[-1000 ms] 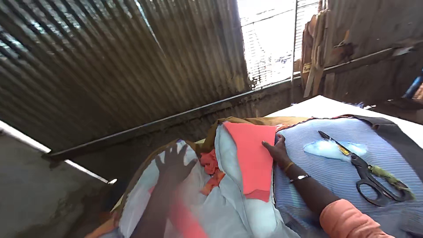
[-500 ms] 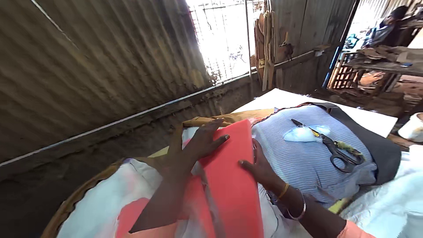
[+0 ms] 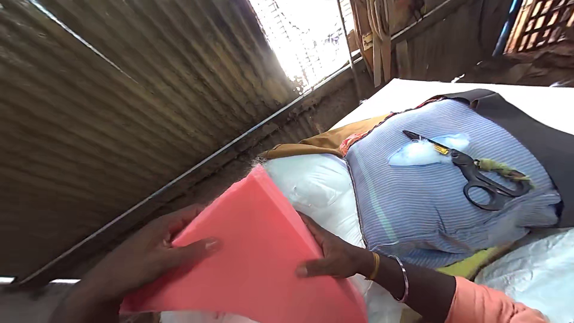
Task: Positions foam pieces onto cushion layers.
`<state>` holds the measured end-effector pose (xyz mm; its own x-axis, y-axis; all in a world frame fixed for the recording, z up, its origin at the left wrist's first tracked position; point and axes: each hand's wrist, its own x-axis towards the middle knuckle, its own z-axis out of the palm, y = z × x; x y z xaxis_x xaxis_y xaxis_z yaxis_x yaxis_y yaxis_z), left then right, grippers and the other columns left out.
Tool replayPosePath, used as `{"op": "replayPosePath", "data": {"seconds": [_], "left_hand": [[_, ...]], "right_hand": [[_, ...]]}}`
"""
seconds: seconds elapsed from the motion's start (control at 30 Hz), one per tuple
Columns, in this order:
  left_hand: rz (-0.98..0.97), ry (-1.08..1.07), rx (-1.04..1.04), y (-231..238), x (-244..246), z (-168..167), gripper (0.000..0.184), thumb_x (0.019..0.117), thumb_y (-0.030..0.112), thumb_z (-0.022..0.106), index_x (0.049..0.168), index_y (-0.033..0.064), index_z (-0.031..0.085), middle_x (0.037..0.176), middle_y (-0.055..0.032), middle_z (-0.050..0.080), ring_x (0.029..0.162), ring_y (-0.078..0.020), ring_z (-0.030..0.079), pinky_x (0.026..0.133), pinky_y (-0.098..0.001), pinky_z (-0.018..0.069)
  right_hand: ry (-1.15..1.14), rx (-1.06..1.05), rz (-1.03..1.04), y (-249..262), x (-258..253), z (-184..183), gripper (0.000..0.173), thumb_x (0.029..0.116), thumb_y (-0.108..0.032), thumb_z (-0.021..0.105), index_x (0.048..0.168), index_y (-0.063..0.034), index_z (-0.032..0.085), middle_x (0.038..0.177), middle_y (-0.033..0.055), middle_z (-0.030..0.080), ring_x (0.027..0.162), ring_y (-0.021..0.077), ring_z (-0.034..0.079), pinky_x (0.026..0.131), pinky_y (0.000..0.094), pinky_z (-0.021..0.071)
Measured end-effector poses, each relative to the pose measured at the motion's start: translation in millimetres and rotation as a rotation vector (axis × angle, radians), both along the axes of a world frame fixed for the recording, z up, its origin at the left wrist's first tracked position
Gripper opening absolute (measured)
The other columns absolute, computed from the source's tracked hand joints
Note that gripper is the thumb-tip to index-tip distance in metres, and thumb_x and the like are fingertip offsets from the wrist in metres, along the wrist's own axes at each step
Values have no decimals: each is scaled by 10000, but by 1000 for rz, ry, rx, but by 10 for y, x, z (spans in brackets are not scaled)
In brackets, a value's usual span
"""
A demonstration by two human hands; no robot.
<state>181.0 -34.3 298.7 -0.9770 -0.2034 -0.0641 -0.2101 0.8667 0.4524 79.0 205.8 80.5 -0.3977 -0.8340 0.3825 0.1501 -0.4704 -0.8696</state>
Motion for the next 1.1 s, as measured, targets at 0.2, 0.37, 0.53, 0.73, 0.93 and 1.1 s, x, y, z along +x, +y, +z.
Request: {"op": "replayPosePath", "data": {"seconds": [0.2, 0.37, 0.53, 0.73, 0.93, 1.1], "left_hand": [[107, 92, -660, 713, 22, -538, 837, 846, 716, 613, 1417, 106, 558, 1009, -206, 727, 886, -446, 708, 708, -705, 519], [215, 5, -500, 1113, -64, -1028, 1640, 461, 960, 683, 1605, -54, 89, 1523, -312, 410, 1336, -457, 509, 1022, -637, 474], [330, 129, -30, 847, 53, -1077, 1236, 655, 522, 848, 1628, 198, 157, 1506, -143, 491, 1330, -265, 549, 1060, -565, 484], [329, -13, -416, 508, -41, -691, 852, 848, 263, 801, 1569, 89, 381, 1394, -247, 580, 1259, -450, 576, 1005, -708, 440], [239, -22, -409, 358, -550, -645, 860, 846, 255, 810, 1580, 133, 380, 1526, -169, 487, 1365, -383, 510, 1073, -659, 428], [107, -37, -437, 244, -1129, -1080, 891, 798, 277, 816, 1567, 109, 399, 1571, -163, 408, 1390, -398, 462, 1032, -670, 458]], "right_hand": [[-564, 212, -301, -265, 195, 41, 708, 1001, -337, 664, 1584, -346, 263, 1356, 114, 615, 1102, 267, 686, 895, 498, 596], [-752, -69, -15, -75, 195, 371, 772, 959, -787, 335, 1613, -397, 206, 1535, 28, 484, 1334, 217, 537, 1039, 494, 499], [-417, -82, 256, 60, -24, 377, 977, 860, -913, 221, 1657, -380, 33, 1721, 51, 151, 1542, 334, 249, 1135, 684, 332], [280, 544, 3, -179, -906, 172, 402, 1109, -351, 416, 1312, -65, 614, 1136, 126, 719, 905, 248, 709, 743, 459, 581], [959, 1147, -524, -451, -1867, -94, 352, 926, -360, 636, 1087, -47, 646, 997, 201, 700, 965, 418, 690, 727, 629, 530], [908, 1221, -543, -519, -1896, -330, 660, 789, -527, 771, 1237, -71, 605, 1026, 196, 710, 964, 417, 687, 769, 630, 529]]}}
